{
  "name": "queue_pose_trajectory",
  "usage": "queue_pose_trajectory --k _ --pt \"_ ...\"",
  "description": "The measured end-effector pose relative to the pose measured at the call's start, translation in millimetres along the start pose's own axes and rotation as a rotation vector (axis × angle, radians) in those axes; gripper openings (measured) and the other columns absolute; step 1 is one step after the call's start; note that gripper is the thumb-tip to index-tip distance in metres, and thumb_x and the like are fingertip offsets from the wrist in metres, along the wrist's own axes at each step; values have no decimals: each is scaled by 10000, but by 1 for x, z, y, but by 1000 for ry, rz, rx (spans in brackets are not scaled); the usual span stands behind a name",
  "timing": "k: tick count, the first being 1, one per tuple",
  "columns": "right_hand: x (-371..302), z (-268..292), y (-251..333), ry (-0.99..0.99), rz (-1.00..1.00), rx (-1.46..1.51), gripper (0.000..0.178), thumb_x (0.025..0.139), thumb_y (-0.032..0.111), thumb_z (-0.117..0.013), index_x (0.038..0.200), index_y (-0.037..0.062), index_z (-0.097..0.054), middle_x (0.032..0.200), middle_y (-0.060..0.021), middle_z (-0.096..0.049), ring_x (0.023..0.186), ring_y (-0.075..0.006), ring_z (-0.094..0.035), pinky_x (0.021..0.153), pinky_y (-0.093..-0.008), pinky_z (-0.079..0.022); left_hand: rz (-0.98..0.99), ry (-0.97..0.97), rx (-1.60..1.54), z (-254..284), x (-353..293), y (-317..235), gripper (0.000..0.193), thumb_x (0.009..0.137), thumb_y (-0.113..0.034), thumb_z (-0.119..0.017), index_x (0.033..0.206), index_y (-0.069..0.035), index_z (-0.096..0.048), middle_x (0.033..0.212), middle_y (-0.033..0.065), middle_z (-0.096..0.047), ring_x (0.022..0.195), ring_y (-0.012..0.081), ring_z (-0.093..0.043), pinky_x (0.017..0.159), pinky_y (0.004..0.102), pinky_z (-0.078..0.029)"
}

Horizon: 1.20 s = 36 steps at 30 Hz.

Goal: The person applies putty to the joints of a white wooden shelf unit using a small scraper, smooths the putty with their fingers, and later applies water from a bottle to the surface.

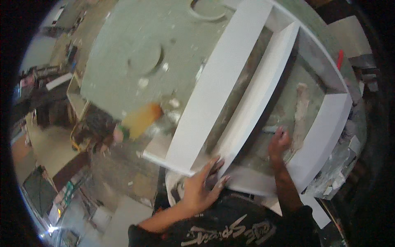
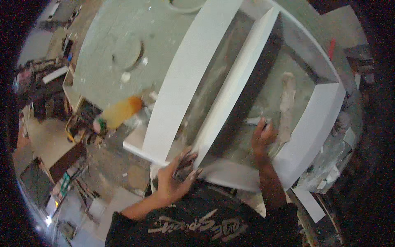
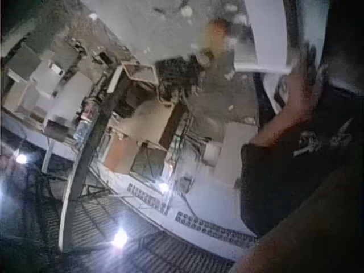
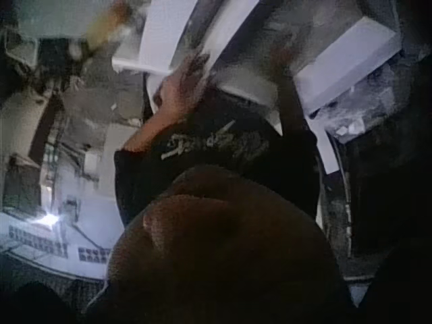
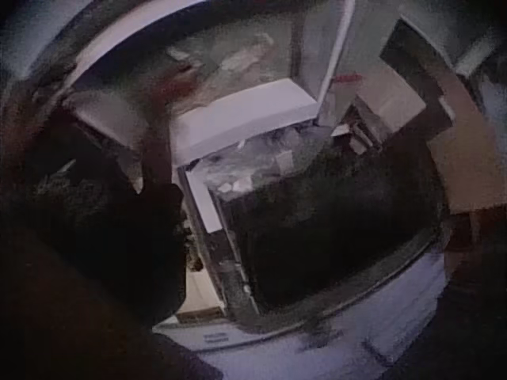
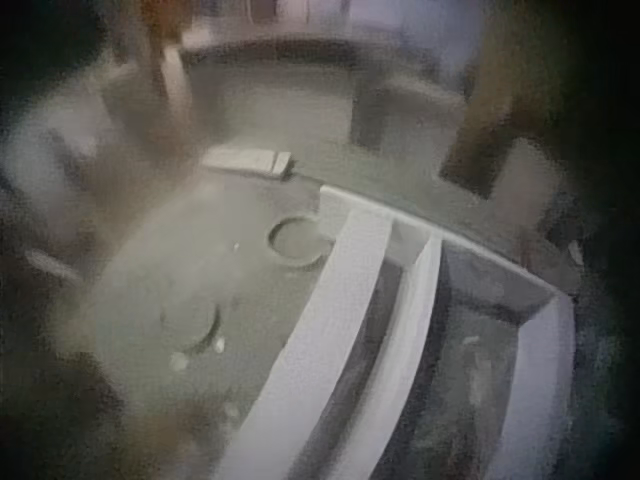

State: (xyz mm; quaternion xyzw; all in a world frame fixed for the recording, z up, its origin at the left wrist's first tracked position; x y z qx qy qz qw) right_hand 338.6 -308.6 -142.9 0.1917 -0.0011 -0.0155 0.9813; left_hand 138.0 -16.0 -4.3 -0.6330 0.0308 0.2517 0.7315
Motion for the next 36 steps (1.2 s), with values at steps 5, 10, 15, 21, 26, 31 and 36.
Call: queue_pose_trajectory --k 5,10,15,21,26,31,36 --pt "-2 21 45 -127 133 28 515 998 445 -540 768 -14 -583 666 -195 -606 628 -341 -591 605 -467 -422 -10 40 -21 0 -6 -20 687 851 -37 -714 1458 -1 -396 1267 256 -626 1156 391 -637 946 383 -508" --pt "0 14 26 -87 90 68 481 989 448 -531 855 -2 -635 721 -202 -661 665 -403 -637 618 -496 -458 -151 -42 23 1 6 -10 666 841 11 -675 1444 -11 -394 1111 221 -691 993 419 -666 819 412 -532" --pt "0 18 43 -89 161 64 483 985 452 -532 849 -1 -631 752 -210 -674 698 -407 -652 627 -501 -463 -151 -118 138 7 31 -15 519 803 40 -679 1265 -23 -449 899 165 -706 802 383 -686 662 455 -518" --pt "4 10 24 -101 102 -56 479 964 484 -519 888 34 -667 794 -199 -694 734 -403 -677 654 -528 -493 -165 -127 292 0 37 -15 493 766 68 -693 1144 -36 -395 888 135 -693 807 306 -717 682 357 -537" --pt "6 11 21 -55 99 -94 459 961 500 -508 911 76 -678 829 -168 -708 751 -410 -675 665 -510 -500 -285 -188 216 13 44 -29 407 759 116 -628 1071 -28 -411 835 115 -647 735 222 -687 686 311 -532" --pt "3 21 39 -150 144 -122 448 940 498 -553 886 67 -660 746 -180 -673 694 -417 -654 635 -515 -474 -298 -240 21 35 55 -32 479 837 178 -432 1258 -40 -369 959 82 -571 861 143 -596 711 279 -534" --pt "6 20 39 -67 112 -9 432 925 498 -566 867 80 -660 729 -184 -678 656 -412 -658 621 -525 -480 -253 -198 66 25 57 -38 351 919 121 -484 1228 -12 -385 933 125 -630 832 173 -635 752 286 -536"
Point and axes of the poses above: each hand's wrist, its own x-axis towards the middle knuckle, its own z-axis out of the back of the hand, y = z × x, the point moved 9 cm from there along x, towards the middle knuckle
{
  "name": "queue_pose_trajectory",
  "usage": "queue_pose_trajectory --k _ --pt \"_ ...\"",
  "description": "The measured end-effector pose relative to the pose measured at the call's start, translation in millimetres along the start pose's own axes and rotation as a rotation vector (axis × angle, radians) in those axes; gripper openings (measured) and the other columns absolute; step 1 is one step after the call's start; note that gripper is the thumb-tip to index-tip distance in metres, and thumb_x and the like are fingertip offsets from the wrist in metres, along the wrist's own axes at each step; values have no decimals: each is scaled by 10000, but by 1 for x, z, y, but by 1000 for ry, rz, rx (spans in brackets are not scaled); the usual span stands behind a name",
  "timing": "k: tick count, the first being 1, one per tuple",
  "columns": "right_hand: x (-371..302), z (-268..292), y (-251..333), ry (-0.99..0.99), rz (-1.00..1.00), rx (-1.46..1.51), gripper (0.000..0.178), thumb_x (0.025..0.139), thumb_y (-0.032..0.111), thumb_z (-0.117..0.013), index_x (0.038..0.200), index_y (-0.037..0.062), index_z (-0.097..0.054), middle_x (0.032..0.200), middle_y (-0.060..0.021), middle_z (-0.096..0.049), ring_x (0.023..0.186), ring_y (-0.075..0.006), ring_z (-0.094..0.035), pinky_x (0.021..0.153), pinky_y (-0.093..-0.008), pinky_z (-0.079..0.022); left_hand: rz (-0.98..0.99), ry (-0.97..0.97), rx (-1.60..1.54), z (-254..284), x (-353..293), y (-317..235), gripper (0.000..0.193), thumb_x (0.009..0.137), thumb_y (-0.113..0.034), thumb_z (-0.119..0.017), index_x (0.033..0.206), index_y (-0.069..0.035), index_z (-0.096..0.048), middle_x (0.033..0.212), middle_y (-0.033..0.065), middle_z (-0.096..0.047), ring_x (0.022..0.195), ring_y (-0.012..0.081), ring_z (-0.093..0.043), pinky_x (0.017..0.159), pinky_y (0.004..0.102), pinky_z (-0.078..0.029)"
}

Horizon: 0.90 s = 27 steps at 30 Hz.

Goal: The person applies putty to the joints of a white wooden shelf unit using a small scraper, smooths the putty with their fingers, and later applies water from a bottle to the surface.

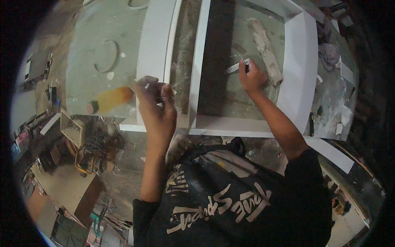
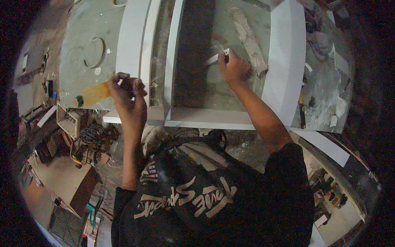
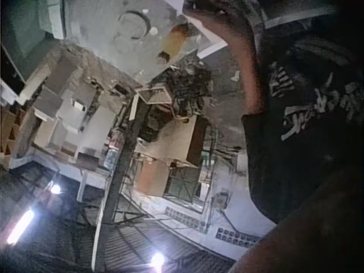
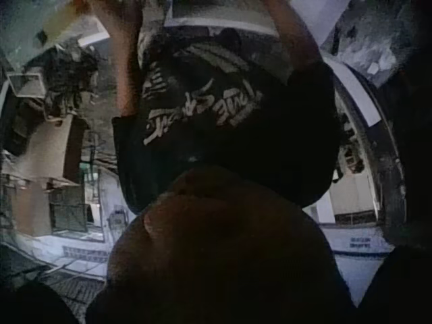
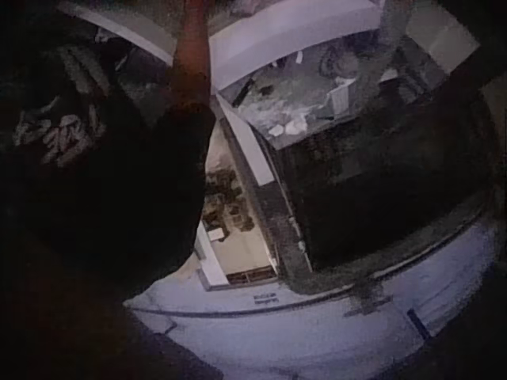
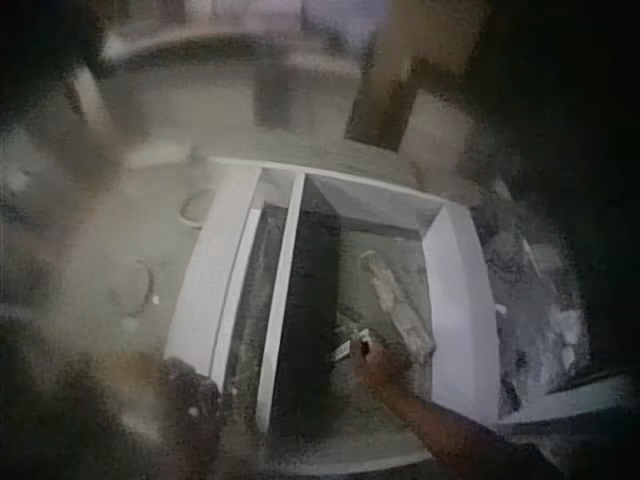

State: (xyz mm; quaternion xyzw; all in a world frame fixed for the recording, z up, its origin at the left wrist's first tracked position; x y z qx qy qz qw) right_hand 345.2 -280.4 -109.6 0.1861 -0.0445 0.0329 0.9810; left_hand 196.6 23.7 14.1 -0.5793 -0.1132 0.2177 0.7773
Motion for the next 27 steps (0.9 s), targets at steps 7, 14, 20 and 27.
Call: queue_pose_trajectory --k 7,14,20,27 --pt "0 2 6 -23 60 50 415 921 478 -573 853 79 -663 738 -180 -691 638 -400 -664 621 -539 -488 -8 112 -173 -39 -23 4 294 970 80 -493 1233 1 -389 1239 247 -646 1221 269 -615 1036 339 -441" --pt "2 4 5 56 4 -51 467 933 520 -522 878 80 -670 752 -163 -702 664 -393 -682 655 -524 -510 37 119 -244 -52 -19 -1 336 975 69 -500 1281 -2 -380 1367 269 -553 1341 302 -506 1123 376 -365" --pt "1 5 3 -10 48 48 408 921 469 -571 815 81 -636 715 -164 -686 638 -405 -663 596 -516 -503 31 142 -305 -62 -8 -7 393 993 -3 -536 1354 -2 -380 1411 266 -504 1380 310 -454 1147 407 -339" --pt "-1 8 3 -35 24 73 399 911 461 -584 847 74 -653 786 -156 -715 697 -434 -667 662 -562 -490 -3 157 -307 -75 21 -15 394 992 -17 -560 1351 0 -398 1406 256 -518 1366 304 -470 1138 403 -353"
Point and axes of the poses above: each hand's wrist, its own x-axis towards the middle knuckle, its own z-axis out of the back of the hand, y = z × x, the point moved 9 cm from there along x, towards the middle knuckle
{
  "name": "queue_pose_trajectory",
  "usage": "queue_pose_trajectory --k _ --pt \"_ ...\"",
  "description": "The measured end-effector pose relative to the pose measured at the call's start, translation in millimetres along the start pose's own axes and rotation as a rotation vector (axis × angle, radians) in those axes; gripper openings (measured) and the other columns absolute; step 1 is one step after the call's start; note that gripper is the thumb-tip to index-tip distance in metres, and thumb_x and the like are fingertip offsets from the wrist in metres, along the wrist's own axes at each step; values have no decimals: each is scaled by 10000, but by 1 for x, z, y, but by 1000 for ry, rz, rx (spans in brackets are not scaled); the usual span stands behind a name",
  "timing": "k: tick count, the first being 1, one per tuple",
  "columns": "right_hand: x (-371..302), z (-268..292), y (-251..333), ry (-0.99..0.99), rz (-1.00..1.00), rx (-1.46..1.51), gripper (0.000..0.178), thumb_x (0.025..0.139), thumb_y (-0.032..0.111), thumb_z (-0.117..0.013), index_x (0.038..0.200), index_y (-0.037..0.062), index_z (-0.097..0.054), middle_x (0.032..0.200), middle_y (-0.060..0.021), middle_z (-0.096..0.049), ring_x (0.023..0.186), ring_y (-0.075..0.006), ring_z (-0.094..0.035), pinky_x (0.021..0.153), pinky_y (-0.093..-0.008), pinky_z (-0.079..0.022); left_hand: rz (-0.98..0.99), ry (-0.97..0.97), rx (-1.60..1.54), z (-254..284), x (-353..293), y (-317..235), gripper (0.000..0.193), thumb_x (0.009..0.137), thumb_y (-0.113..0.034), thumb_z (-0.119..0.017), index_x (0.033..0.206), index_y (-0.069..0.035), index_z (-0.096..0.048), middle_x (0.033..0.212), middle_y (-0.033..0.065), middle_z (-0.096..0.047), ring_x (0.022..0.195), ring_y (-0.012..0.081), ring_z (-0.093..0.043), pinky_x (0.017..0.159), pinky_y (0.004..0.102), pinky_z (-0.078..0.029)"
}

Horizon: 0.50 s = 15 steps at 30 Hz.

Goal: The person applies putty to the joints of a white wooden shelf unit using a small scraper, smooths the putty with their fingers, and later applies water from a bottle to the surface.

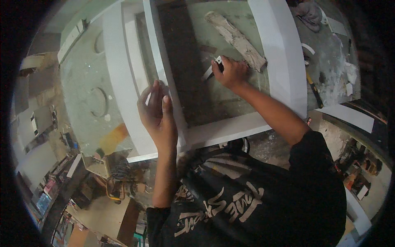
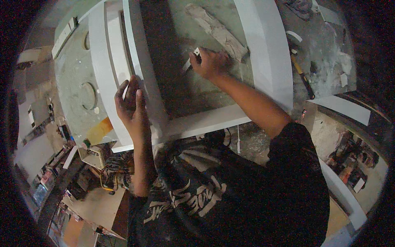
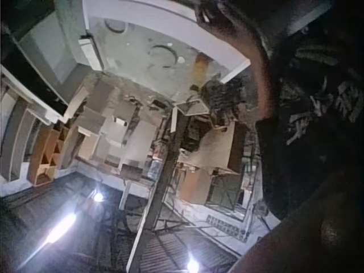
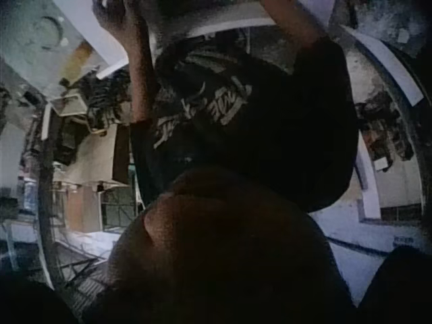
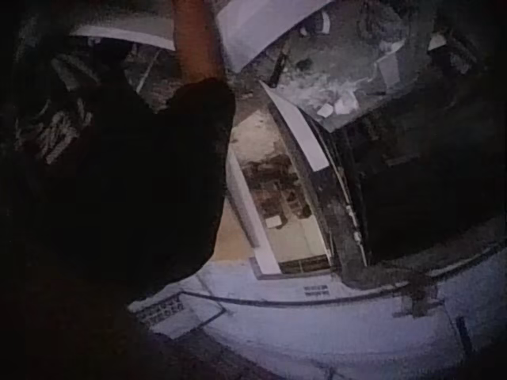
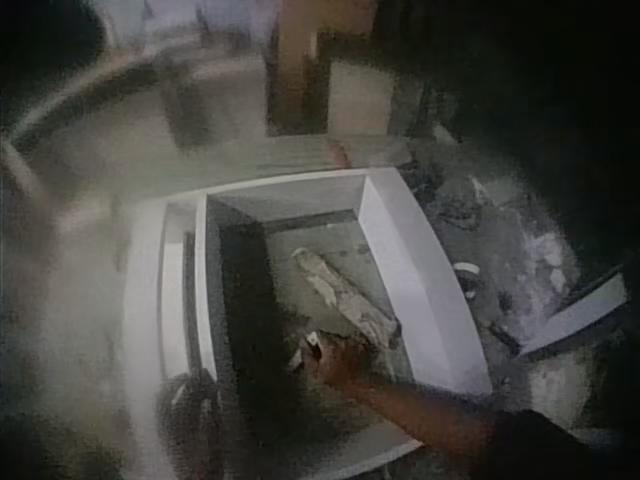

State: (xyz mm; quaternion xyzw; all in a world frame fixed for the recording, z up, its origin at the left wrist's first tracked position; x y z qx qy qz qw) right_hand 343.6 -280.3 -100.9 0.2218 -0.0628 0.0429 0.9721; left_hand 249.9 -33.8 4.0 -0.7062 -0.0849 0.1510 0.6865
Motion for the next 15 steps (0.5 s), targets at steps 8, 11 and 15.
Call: queue_pose_trajectory --k 8,11,15 --pt "-2 -8 -6 -22 -27 10 389 885 457 -605 885 76 -678 812 -151 -719 729 -447 -658 687 -573 -458 -33 -26 -3 -7 38 -4 361 986 -44 -591 1318 37 -474 1372 241 -567 1312 273 -533 1083 360 -435" --pt "0 -10 -6 -40 -18 -14 375 877 449 -609 873 80 -678 813 -154 -718 719 -436 -658 689 -556 -457 -42 -40 -67 -10 54 0 400 950 -34 -639 1313 35 -485 1359 233 -577 1295 271 -546 1085 365 -438" --pt "0 -9 -7 -30 -11 -52 374 879 450 -598 857 85 -674 804 -161 -713 711 -418 -663 699 -551 -463 -26 6 -53 -24 74 -4 515 892 -58 -732 1311 29 -446 1396 217 -523 1327 300 -502 1118 388 -401"
Point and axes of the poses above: each hand's wrist, its own x-axis towards the middle knuckle, its own z-axis out of the back of the hand, y = z × x, the point moved 9 cm from there along x, towards the middle knuckle
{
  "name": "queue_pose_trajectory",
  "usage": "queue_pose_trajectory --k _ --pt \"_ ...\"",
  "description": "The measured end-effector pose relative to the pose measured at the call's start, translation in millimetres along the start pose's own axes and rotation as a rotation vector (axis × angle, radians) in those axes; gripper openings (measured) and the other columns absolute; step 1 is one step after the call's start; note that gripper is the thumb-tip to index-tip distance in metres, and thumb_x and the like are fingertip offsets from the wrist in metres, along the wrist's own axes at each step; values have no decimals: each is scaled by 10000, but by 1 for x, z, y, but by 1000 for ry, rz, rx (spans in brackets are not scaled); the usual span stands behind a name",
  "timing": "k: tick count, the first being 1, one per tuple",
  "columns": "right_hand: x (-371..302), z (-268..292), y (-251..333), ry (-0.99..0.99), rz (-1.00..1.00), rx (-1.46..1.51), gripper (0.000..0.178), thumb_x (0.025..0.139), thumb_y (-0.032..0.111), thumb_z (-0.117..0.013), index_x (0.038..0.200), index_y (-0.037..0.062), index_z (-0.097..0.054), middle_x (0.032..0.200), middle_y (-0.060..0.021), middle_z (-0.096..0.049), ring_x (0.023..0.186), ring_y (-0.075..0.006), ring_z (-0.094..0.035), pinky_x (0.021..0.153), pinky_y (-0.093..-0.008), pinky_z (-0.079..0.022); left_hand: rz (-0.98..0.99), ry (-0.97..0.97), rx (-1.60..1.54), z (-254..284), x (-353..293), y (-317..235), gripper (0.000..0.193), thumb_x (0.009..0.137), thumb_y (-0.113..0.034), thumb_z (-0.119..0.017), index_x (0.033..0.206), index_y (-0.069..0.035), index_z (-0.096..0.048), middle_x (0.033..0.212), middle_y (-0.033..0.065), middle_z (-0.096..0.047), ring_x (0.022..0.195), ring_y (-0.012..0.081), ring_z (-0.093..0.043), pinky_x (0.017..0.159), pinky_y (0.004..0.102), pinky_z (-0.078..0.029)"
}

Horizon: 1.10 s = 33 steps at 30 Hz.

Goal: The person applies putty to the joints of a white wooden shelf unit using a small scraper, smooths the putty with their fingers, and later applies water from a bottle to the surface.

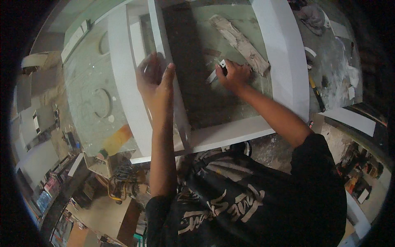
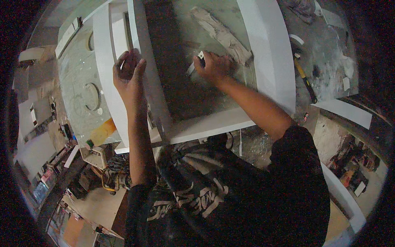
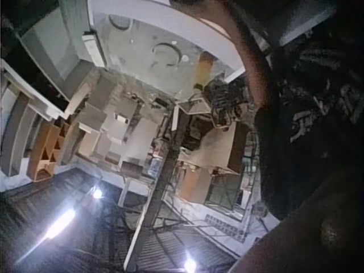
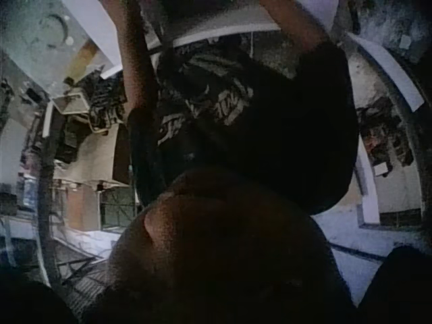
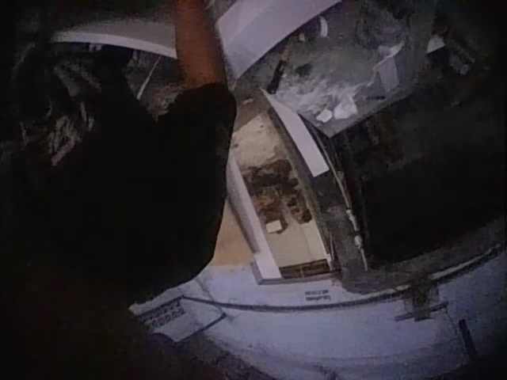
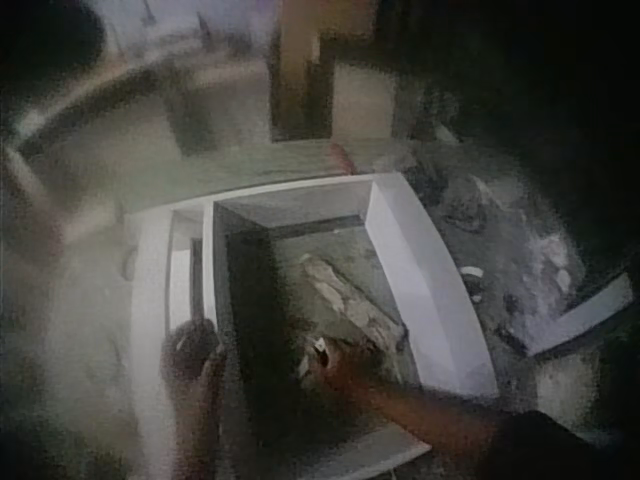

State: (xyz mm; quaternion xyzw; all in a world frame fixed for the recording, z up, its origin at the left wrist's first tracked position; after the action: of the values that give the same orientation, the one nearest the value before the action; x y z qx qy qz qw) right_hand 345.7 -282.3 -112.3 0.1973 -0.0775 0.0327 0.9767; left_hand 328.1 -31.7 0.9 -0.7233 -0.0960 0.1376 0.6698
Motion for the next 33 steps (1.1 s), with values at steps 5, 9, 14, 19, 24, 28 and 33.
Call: queue_pose_trajectory --k 5,9,14,19,24,28,33 --pt "-1 -6 -5 15 -12 6 391 898 471 -568 886 93 -665 822 -162 -709 729 -404 -670 708 -551 -482 -87 -37 57 -10 47 9 651 808 -59 -820 1314 61 -429 1322 220 -545 1282 299 -528 1113 387 -405" --pt "-1 -4 2 6 53 -27 410 922 489 -549 933 95 -663 858 -160 -710 742 -399 -676 678 -543 -491 -143 -8 6 -22 83 10 711 791 -57 -836 1331 95 -398 1293 229 -545 1209 263 -556 1075 381 -431" --pt "-4 0 3 12 22 -34 398 931 477 -556 923 92 -659 827 -143 -709 726 -393 -674 690 -549 -479 -130 104 -102 -35 118 19 856 785 -174 -865 1392 101 -327 1370 247 -482 1260 283 -510 1070 387 -417" --pt "-1 2 5 -38 22 -23 387 912 469 -584 895 89 -652 781 -129 -704 684 -387 -666 655 -544 -466 -161 152 138 -44 143 15 965 791 -299 -861 1447 89 -269 1465 255 -389 1366 319 -402 1130 390 -343" --pt "0 1 4 -5 39 -29 364 903 452 -600 857 92 -633 759 -134 -697 638 -375 -663 606 -528 -474 -138 212 84 -58 173 6 1001 801 -343 -846 1472 79 -235 1475 256 -381 1365 325 -401 1123 389 -346" --pt "2 3 8 -17 32 53 341 905 431 -603 837 98 -628 749 -136 -693 612 -375 -661 569 -518 -494 -155 218 167 -56 186 6 998 812 -344 -834 1483 71 -223 1482 252 -374 1365 317 -401 1116 390 -353" --pt "2 5 4 -41 50 36 331 896 424 -618 872 95 -649 730 -136 -688 595 -370 -659 555 -514 -505 -159 258 64 -64 199 15 972 827 -355 -817 1498 42 -237 1496 216 -363 1408 310 -344 1139 401 -317"
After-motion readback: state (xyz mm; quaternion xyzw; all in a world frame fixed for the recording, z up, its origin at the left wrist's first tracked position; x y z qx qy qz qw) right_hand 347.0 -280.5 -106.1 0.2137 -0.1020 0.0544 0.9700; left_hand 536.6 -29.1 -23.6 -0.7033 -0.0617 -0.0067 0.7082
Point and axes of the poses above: each hand's wrist, its own x-axis towards the middle knuckle, its own z-axis out of the back of the hand, y = z × x, the point moved 9 cm from there along x, towards the middle knuckle
